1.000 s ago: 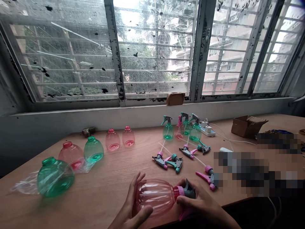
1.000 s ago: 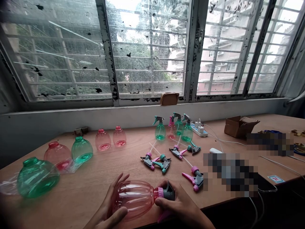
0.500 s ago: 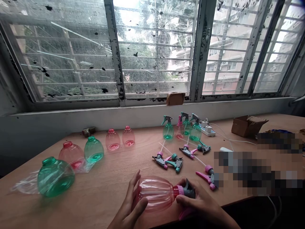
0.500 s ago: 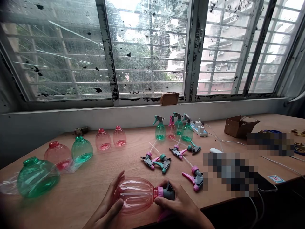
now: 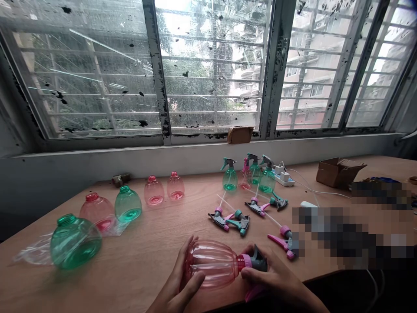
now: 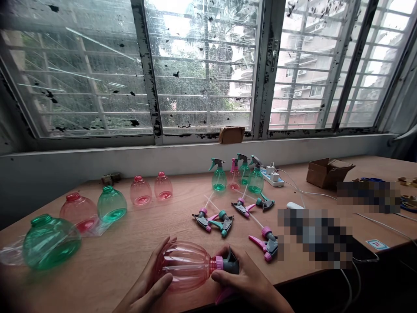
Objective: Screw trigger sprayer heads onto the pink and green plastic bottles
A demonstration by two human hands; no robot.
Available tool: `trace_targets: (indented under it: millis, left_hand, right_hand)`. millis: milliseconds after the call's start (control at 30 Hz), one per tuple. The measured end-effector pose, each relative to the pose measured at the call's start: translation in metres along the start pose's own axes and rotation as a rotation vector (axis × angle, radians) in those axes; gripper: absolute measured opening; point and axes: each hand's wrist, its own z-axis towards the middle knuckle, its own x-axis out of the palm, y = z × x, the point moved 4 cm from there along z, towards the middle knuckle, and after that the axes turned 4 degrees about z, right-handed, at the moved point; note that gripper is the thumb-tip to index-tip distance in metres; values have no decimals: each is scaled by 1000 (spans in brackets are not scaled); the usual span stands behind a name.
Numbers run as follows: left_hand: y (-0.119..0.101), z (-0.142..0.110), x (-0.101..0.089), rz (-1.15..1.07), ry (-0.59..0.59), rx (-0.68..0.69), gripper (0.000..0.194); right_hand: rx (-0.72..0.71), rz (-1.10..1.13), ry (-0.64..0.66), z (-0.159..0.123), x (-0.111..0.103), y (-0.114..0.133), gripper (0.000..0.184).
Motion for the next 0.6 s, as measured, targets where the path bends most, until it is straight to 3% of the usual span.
trace_targets:
  millis: [133, 233, 400, 467, 600]
  left_hand:
    - [-13, -6, 2, 39, -4, 59, 88]
    - [-22, -8, 1, 20, -5, 17, 97]
    - [-19, -1, -1, -39, 4, -99, 74]
    - [-15, 0, 0, -41, 1, -66, 72]
    - [-15, -4, 5, -47, -33, 103, 84]
  right_hand:
    - [2, -1, -2, -1, 0, 0, 40]
    - [5, -4, -9, -1, 0, 1, 40]
    - [-3, -15, 0, 0, 0, 0, 41]
    - [-3, -17, -10, 0, 0, 0, 42]
    - [-7, -6, -16, 0, 0, 0, 42]
